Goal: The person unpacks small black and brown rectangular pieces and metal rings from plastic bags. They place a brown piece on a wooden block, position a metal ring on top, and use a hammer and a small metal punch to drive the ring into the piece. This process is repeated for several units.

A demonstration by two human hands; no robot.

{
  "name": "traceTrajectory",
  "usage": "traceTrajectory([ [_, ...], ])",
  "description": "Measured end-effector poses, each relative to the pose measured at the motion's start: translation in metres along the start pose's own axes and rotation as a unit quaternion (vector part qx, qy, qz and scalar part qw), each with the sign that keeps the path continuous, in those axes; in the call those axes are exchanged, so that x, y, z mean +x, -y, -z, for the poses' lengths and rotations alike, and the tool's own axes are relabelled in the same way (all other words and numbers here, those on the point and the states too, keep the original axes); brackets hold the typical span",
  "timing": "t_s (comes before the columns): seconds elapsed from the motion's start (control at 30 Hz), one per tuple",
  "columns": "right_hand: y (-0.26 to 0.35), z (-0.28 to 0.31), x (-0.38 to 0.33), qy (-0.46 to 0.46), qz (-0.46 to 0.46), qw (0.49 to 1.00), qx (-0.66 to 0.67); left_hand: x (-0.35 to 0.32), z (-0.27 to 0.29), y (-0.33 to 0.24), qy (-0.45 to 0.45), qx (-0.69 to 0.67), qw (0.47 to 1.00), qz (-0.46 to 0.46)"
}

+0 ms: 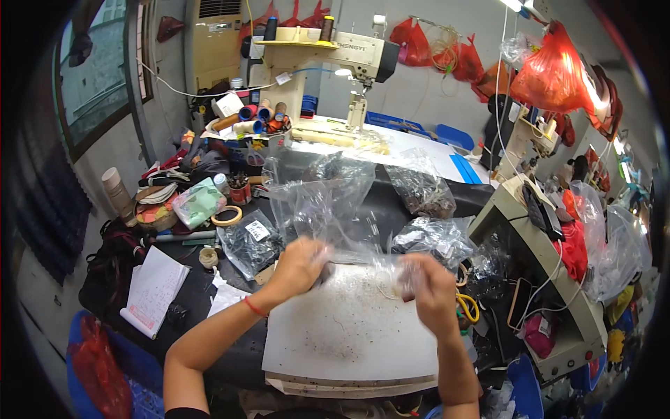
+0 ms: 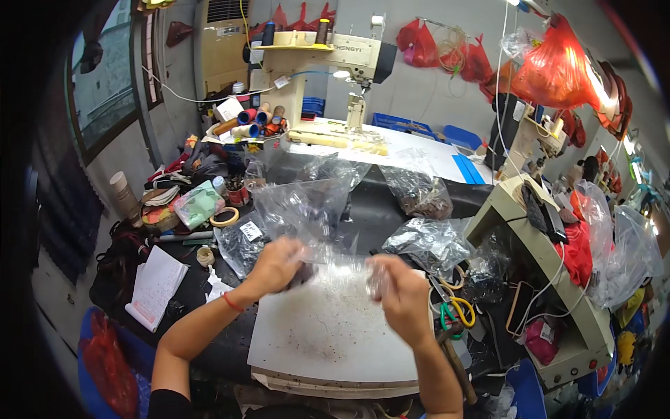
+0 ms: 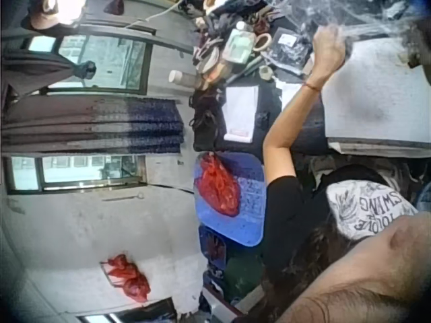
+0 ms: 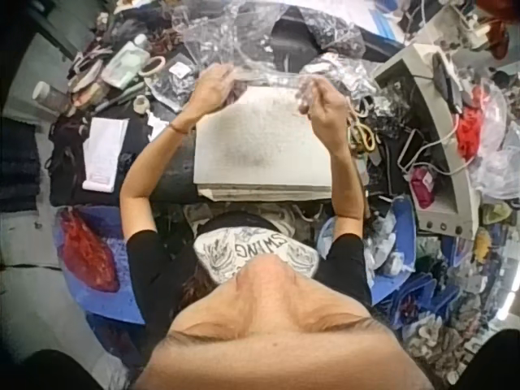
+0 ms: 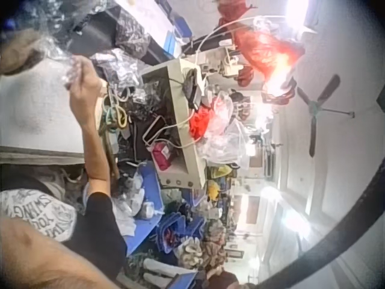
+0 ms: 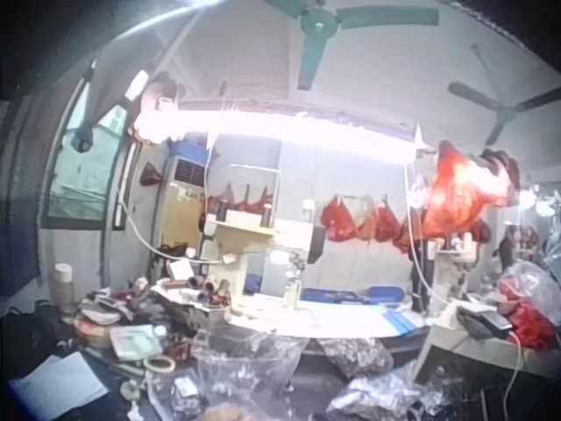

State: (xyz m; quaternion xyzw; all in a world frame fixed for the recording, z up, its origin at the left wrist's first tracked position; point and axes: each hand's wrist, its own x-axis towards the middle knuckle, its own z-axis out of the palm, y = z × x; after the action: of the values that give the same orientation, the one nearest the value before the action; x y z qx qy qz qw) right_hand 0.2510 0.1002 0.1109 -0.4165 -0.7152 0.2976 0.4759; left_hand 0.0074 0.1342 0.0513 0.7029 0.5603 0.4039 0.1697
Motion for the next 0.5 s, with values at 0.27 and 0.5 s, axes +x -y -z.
traceTrajectory([
  [0.27,-0.047,-0.022,-0.032,0.228,-0.018,0.953,0.198,-0.008,0.017,-0.05,0.284,-0.605,0.739,0.087],
  [0.5,-0.023,-0.055,-0.018,0.043,0.049,0.997,-0.028,-0.04,-0.036,-0.019,0.045,-0.416,0.898,0.135],
])
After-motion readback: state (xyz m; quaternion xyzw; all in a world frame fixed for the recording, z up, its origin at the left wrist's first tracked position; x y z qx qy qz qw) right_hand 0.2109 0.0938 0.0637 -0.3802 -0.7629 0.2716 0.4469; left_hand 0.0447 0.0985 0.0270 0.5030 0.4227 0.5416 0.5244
